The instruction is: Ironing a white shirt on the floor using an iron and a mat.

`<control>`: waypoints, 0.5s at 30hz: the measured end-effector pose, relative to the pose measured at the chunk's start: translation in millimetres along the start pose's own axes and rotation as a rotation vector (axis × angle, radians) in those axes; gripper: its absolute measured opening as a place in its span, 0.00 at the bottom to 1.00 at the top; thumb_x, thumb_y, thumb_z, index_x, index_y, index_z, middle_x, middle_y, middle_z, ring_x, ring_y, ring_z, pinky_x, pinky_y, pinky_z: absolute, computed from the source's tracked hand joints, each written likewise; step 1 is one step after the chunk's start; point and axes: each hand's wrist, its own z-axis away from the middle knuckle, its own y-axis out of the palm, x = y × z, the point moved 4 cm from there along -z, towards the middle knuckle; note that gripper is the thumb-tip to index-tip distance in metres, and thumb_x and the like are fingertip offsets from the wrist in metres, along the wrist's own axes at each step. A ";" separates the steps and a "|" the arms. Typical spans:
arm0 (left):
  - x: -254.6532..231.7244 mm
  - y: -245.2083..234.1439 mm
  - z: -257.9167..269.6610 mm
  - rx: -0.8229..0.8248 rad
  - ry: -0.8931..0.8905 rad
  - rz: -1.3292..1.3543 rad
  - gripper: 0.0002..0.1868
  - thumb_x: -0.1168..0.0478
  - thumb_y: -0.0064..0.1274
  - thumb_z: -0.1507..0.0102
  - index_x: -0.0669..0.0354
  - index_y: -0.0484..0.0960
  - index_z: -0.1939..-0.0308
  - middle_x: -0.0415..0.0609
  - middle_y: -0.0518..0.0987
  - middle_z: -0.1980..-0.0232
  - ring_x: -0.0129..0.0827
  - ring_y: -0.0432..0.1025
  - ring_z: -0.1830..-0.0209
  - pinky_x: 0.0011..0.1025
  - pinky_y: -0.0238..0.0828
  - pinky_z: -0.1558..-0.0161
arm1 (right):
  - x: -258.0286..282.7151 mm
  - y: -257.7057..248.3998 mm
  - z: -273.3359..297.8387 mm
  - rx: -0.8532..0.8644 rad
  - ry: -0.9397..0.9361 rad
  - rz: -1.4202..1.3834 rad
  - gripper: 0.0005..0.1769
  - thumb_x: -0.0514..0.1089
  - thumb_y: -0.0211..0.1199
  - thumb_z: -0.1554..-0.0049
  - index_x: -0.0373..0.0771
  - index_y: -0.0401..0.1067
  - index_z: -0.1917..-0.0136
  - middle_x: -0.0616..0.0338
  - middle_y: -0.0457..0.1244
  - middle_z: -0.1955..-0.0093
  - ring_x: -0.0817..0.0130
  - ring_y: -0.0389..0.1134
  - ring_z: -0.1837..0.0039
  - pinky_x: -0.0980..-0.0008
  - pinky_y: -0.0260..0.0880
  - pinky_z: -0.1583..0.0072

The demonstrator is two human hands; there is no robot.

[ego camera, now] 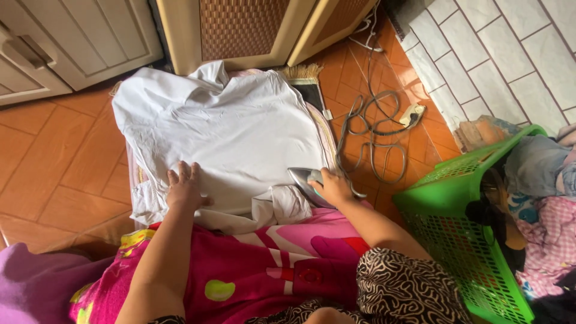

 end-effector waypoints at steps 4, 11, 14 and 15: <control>-1.3 0.7 -0.7 0.014 -0.017 0.015 0.75 0.36 0.74 0.53 0.38 0.34 0.17 0.48 0.32 0.14 0.59 0.36 0.16 0.43 0.50 0.23 | -6.3 -2.9 -18.8 0.017 0.254 0.093 0.32 0.72 0.59 0.43 0.42 0.67 0.45 0.41 0.70 0.55 0.37 0.73 0.54 0.42 0.71 0.52; -2.1 2.4 -1.3 0.014 -0.004 -0.057 0.74 0.34 0.72 0.52 0.40 0.34 0.17 0.50 0.33 0.14 0.61 0.36 0.17 0.42 0.48 0.22 | -21.6 7.7 -59.1 0.083 0.557 0.131 0.36 0.73 0.58 0.43 0.43 0.65 0.38 0.41 0.71 0.52 0.40 0.73 0.49 0.44 0.71 0.48; -2.3 0.5 -2.1 0.015 -0.009 -0.073 0.74 0.32 0.70 0.51 0.41 0.32 0.17 0.51 0.33 0.14 0.62 0.36 0.17 0.41 0.46 0.22 | -33.4 17.1 -76.0 0.025 0.616 0.100 0.36 0.74 0.58 0.42 0.42 0.66 0.39 0.42 0.71 0.50 0.42 0.74 0.48 0.46 0.72 0.47; -2.1 0.6 -1.9 0.031 -0.013 -0.062 0.74 0.32 0.70 0.51 0.40 0.31 0.17 0.51 0.31 0.14 0.61 0.35 0.17 0.41 0.47 0.22 | -35.3 18.0 -81.1 0.014 0.646 0.105 0.35 0.73 0.58 0.42 0.42 0.67 0.39 0.43 0.71 0.50 0.43 0.74 0.47 0.46 0.71 0.46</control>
